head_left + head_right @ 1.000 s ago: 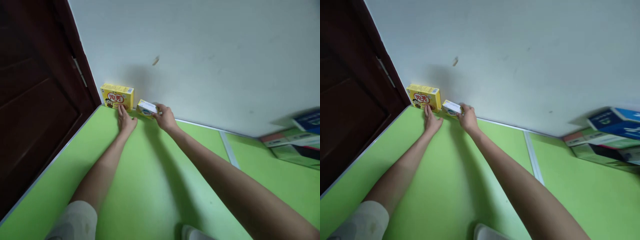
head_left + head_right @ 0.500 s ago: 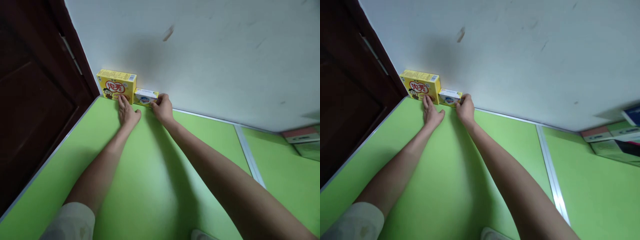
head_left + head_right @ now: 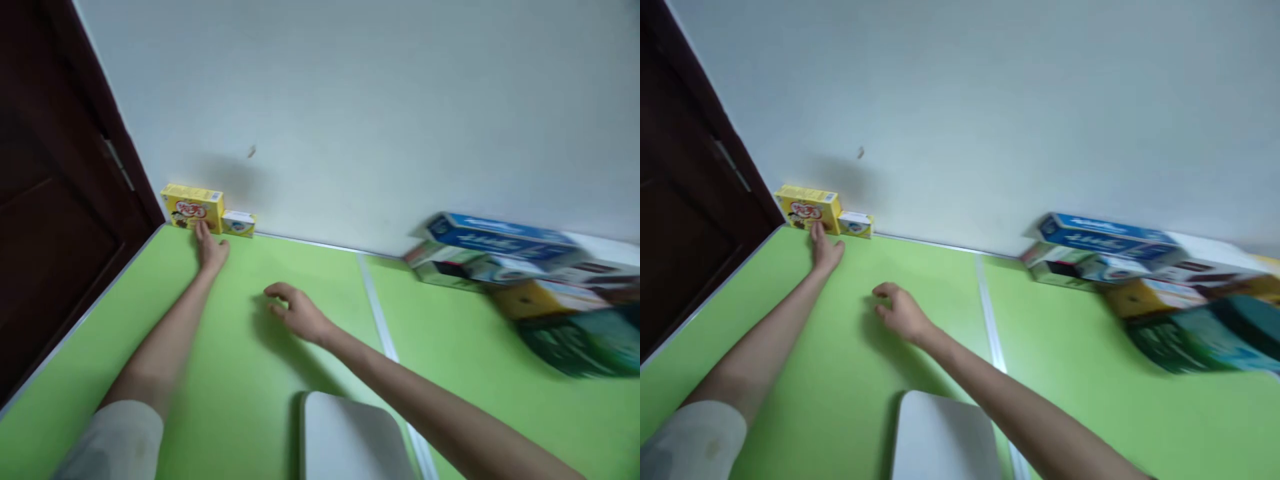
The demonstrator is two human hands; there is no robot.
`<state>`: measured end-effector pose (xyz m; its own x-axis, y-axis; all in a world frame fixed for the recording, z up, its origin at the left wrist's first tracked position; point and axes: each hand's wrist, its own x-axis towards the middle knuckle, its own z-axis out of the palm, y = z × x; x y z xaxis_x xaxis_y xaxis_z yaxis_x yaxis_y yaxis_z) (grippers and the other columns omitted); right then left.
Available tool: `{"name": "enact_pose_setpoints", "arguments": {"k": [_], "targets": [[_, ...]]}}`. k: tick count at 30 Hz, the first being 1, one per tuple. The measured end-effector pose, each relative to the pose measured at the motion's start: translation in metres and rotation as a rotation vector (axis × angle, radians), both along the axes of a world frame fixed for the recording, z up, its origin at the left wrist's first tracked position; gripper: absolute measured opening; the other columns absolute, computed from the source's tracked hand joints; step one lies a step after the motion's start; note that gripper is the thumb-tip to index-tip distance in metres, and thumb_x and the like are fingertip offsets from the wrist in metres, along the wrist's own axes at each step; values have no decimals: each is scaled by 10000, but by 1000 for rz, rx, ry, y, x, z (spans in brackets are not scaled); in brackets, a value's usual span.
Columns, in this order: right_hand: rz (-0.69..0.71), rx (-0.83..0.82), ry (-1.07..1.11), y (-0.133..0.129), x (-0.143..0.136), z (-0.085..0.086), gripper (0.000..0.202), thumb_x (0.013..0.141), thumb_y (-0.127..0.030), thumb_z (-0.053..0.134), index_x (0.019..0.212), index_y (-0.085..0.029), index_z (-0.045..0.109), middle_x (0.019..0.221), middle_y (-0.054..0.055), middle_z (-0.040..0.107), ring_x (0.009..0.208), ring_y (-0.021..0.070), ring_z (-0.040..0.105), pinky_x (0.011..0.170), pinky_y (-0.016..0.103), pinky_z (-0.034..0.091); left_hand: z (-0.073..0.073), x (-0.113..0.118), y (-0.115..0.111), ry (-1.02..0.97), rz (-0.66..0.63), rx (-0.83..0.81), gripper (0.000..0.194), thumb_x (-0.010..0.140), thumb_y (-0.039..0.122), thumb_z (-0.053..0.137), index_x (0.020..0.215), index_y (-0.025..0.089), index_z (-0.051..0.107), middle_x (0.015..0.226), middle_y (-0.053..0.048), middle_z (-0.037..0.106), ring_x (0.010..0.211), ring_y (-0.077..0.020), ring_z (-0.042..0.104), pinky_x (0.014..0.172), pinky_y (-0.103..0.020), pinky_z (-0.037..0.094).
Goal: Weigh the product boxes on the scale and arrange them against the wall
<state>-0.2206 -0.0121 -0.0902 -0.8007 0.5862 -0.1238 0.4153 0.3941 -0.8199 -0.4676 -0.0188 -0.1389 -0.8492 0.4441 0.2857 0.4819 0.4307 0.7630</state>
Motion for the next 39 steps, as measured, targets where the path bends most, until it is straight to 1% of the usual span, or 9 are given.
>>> {"name": "enact_pose_setpoints", "arguments": {"k": [3, 7, 10, 13, 19, 25, 30, 36, 39], "targets": [[57, 75, -39, -27, 53, 22, 291, 799, -143, 529, 1066, -152, 642, 1156, 118, 648, 1105, 241, 584, 968, 413, 453, 8, 7, -18, 66, 39, 126, 650, 693, 157, 542, 1316, 150, 357, 1416, -125, 405, 1335, -301, 342, 1132, -495, 264], [-21, 69, -6, -32, 114, 41, 260, 812, -140, 514, 1021, -168, 667, 1042, 87, 694, 982, 215, 636, 866, 356, 508, 19, 40, -36, 105, -119, 198, 418, 684, 180, 485, 1062, 356, 521, 1337, 107, 477, 1287, -277, 391, 1107, -528, 310], [-136, 31, 41, -17, 159, 38, 226, 820, -143, 509, 976, -175, 670, 984, 64, 709, 909, 192, 652, 806, 330, 521, 30, 94, -39, 216, -464, 146, 258, 690, 188, 457, 827, 372, 575, 1144, 165, 590, 1206, -239, 480, 1100, -522, 333], [-309, 74, 118, 7, 205, 21, 226, 817, -128, 500, 975, -165, 657, 992, 69, 704, 932, 181, 649, 844, 334, 512, 44, 172, -30, 291, -857, 38, 229, 724, 177, 458, 785, 327, 620, 1033, 50, 663, 1170, -249, 523, 1073, -535, 367], [-645, 307, 169, 75, 293, -10, 342, 781, -90, 468, 1101, -116, 588, 1069, 140, 651, 949, 201, 639, 879, 392, 506, 70, 342, 37, 497, -1254, -126, 413, 790, 147, 430, 1136, 293, 602, 1201, -47, 632, 1214, -256, 520, 1083, -489, 383], [-800, 464, 196, 156, 328, -15, 585, 750, -39, 400, 1334, -65, 394, 1392, 210, 419, 1332, 250, 344, 1115, 468, 273, 83, 457, 143, 610, -1176, -143, 636, 751, 77, 452, 1379, 64, 353, 1410, -226, 406, 1349, -340, 316, 1138, -457, 246], [-799, 683, 101, 200, 328, -18, 587, 792, -73, 376, 1378, -67, 343, 1489, 189, 293, 1413, 255, 186, 1149, 488, 197, 81, 483, 201, 648, -1050, -180, 514, 843, 71, 336, 1356, 37, 359, 1387, -244, 393, 1332, -344, 305, 1082, -490, 273], [-796, 789, 114, 193, 340, -35, 631, 738, -43, 373, 1368, -48, 344, 1465, 204, 312, 1404, 267, 195, 1141, 512, 217, 63, 478, 217, 719, -1010, -191, 454, 821, 100, 455, 1273, 138, 438, 1403, -164, 386, 1341, -305, 300, 1063, -419, 317], [-780, 836, 119, 183, 344, -39, 602, 749, -48, 353, 1351, -50, 369, 1447, 200, 337, 1391, 265, 223, 1138, 502, 231, 65, 483, 222, 700, -1024, -223, 379, 839, 148, 483, 1217, 162, 459, 1317, -136, 474, 1232, -274, 448, 992, -370, 403]]}}
